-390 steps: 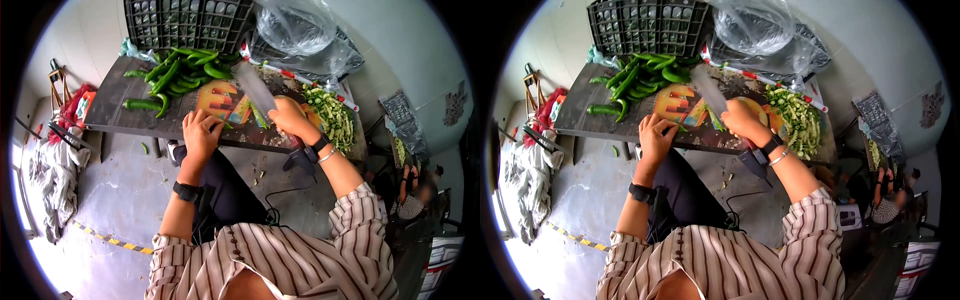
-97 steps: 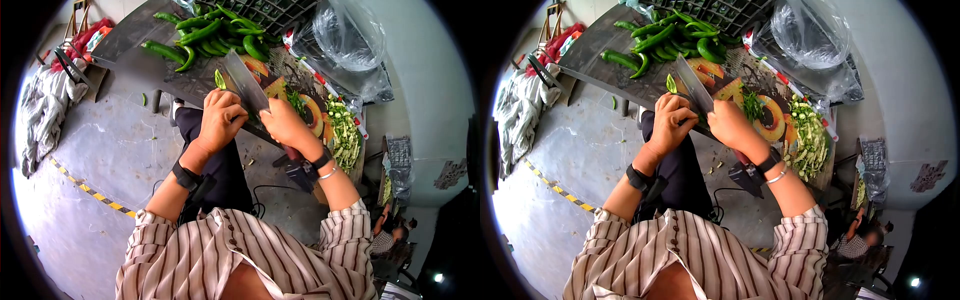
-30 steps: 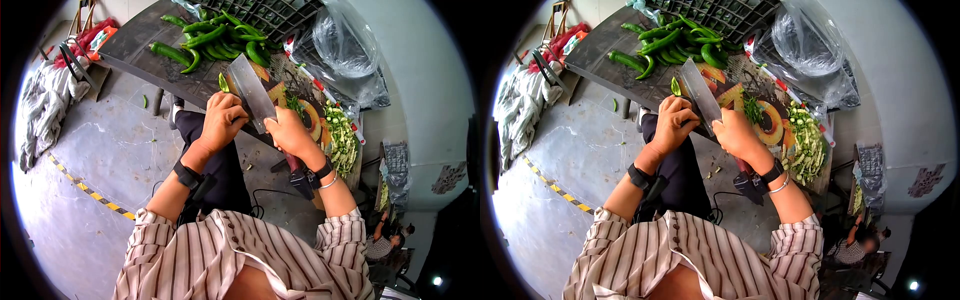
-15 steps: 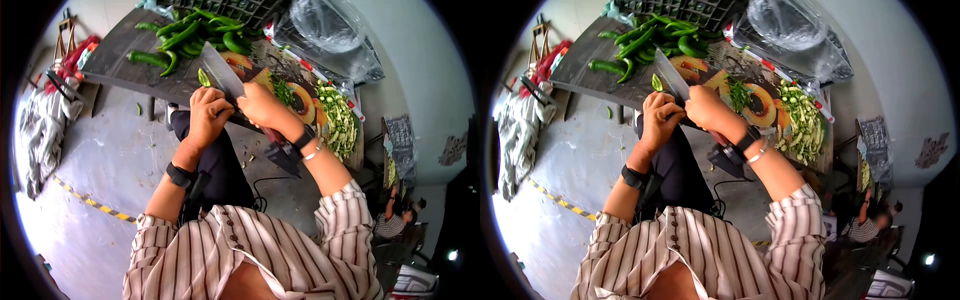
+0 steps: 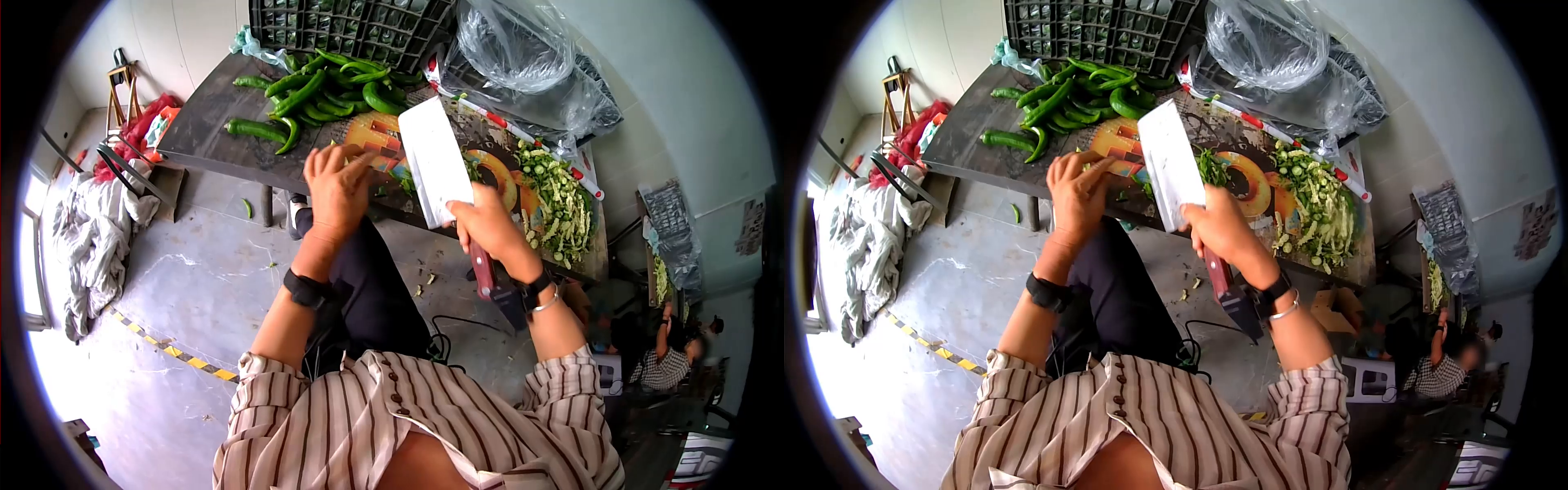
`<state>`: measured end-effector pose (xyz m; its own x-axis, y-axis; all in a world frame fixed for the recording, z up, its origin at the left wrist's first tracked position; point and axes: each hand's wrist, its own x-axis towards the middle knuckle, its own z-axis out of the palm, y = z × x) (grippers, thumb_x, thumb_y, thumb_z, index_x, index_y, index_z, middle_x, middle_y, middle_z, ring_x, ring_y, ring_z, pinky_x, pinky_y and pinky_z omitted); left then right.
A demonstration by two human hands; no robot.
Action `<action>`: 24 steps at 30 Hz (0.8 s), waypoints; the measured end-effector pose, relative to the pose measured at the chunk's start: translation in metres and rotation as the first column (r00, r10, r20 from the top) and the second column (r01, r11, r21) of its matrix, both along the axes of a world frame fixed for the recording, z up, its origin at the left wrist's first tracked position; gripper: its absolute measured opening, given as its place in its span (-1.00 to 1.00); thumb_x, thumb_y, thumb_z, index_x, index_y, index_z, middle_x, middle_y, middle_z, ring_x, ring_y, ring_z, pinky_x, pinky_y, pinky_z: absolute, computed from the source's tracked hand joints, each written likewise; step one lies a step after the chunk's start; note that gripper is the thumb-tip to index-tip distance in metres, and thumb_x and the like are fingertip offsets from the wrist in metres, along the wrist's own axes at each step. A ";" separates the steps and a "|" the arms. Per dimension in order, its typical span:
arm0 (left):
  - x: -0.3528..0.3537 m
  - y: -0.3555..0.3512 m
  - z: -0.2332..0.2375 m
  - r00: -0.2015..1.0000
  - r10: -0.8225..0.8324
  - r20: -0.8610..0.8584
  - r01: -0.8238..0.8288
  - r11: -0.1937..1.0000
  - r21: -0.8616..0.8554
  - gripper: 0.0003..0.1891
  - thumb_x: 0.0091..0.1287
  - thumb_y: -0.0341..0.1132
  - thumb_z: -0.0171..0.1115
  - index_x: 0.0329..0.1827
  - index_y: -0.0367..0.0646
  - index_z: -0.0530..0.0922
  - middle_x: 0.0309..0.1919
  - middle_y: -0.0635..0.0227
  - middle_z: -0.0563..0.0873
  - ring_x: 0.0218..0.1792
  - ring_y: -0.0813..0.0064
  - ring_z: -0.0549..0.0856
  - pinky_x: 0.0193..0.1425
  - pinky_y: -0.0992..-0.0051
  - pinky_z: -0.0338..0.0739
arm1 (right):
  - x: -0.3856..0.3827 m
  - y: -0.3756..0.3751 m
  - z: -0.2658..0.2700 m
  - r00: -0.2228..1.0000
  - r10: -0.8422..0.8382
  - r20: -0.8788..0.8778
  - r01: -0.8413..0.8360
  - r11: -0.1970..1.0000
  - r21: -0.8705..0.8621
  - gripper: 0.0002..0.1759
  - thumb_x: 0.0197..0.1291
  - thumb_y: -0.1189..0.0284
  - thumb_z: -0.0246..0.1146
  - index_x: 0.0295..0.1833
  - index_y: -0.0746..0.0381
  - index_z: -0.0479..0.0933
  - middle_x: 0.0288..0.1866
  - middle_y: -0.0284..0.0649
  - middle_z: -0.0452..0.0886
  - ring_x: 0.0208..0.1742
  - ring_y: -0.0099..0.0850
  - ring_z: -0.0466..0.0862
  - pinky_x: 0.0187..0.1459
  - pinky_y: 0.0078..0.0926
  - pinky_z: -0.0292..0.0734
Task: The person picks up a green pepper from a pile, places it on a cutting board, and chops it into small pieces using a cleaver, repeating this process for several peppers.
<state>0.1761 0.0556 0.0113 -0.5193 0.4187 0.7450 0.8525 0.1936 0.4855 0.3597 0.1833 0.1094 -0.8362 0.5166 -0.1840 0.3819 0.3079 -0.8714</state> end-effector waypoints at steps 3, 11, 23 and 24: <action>-0.020 -0.014 -0.004 0.995 0.093 0.025 -0.092 0.995 -0.030 -0.77 0.15 -0.38 0.33 -0.12 0.01 0.74 -0.09 0.47 0.66 0.09 0.30 0.54 0.30 0.23 0.26 | 0.012 -0.012 -0.007 0.993 0.080 0.086 -0.071 0.992 -0.100 -0.78 0.29 0.46 0.11 -0.21 0.48 0.43 -0.55 -0.21 0.55 -0.71 -0.52 0.53 -0.69 -0.50 0.46; -0.040 -0.016 -0.006 0.985 0.168 0.037 -0.162 0.979 -0.124 -0.84 0.11 -0.26 0.37 -0.26 -0.02 0.74 -0.12 0.47 0.66 0.11 0.30 0.52 0.31 0.20 0.21 | 0.017 -0.015 -0.022 0.967 0.186 0.172 -0.143 0.962 -0.235 -0.79 0.28 0.48 0.11 -0.22 0.47 0.43 -0.56 -0.21 0.54 -0.72 -0.51 0.53 -0.70 -0.48 0.44; -0.038 -0.005 -0.001 0.992 0.119 0.034 -0.108 0.966 -0.236 -0.77 0.01 -0.20 0.44 -0.28 -0.05 0.71 -0.09 0.44 0.62 0.15 0.26 0.48 0.34 0.17 0.15 | 0.042 0.026 -0.013 0.988 -0.155 0.017 0.156 0.972 -0.176 -0.82 0.34 0.49 0.12 -0.08 0.42 0.46 -0.43 -0.20 0.59 -0.71 -0.58 0.45 -0.72 -0.54 0.42; -0.036 -0.003 -0.002 0.996 0.072 0.052 -0.059 0.975 -0.212 -0.80 0.00 -0.23 0.44 -0.31 -0.04 0.71 -0.09 0.44 0.62 0.15 0.26 0.49 0.33 0.17 0.17 | 0.041 0.024 -0.012 0.987 -0.159 0.020 0.160 0.971 -0.177 -0.82 0.34 0.49 0.12 -0.08 0.42 0.46 -0.43 -0.20 0.59 -0.71 -0.58 0.45 -0.72 -0.54 0.42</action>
<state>0.1403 0.0522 0.0096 -0.5912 0.5261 0.6113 0.8057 0.3512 0.4770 0.4011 0.2075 0.0969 -0.7445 0.6019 -0.2890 0.4183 0.0831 -0.9045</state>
